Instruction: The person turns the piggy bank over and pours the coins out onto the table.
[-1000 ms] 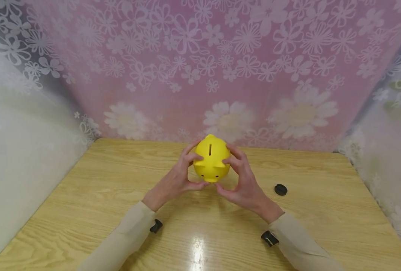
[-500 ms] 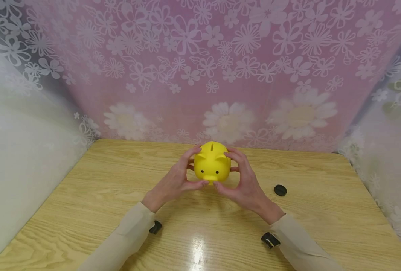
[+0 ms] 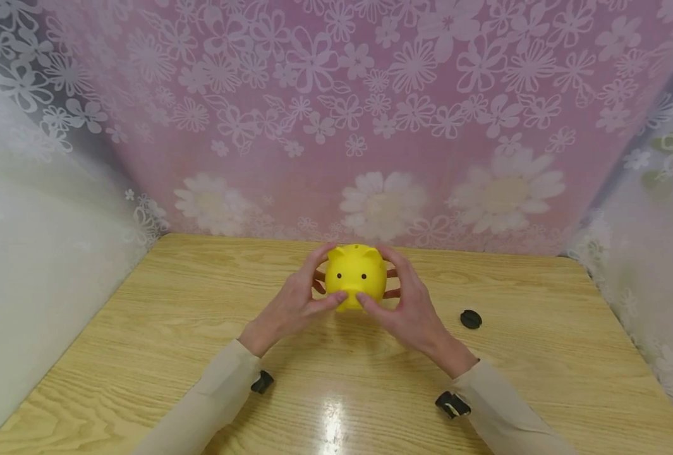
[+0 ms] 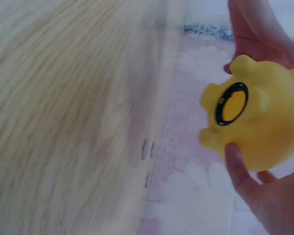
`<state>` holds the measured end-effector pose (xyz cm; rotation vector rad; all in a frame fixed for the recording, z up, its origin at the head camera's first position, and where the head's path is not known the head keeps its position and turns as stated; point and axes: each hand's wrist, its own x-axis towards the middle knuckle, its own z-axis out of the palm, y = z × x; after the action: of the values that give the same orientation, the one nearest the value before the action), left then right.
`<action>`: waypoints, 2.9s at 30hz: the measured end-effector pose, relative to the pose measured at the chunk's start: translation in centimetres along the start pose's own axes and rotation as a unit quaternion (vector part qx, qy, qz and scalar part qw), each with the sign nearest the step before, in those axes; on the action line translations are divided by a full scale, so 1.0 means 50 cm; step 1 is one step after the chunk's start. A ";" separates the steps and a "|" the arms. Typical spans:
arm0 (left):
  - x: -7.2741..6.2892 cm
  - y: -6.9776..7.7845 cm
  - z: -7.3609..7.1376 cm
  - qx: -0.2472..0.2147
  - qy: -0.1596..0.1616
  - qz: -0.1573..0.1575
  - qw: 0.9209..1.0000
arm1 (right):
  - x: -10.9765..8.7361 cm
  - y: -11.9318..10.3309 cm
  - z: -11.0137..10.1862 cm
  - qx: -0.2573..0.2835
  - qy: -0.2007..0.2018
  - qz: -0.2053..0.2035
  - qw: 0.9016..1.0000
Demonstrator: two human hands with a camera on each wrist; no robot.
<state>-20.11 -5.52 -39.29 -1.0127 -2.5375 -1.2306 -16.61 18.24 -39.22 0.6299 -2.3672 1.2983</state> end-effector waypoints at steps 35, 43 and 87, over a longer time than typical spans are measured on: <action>0.015 0.009 0.011 -0.105 -0.156 -0.252 0.949 | 0.016 -0.017 -0.016 0.164 -0.181 0.336 0.910; 0.015 0.011 0.001 -0.169 -0.179 -0.265 0.932 | 0.012 -0.017 -0.013 0.164 -0.180 0.338 0.909; 0.007 0.017 0.014 -0.171 -0.085 0.014 0.982 | -0.006 0.031 -0.035 -0.008 -0.119 -0.034 0.992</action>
<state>-19.73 -4.44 -39.08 -1.2664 -2.4734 -1.6792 -17.05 20.52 -39.56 0.8964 -2.5162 1.2337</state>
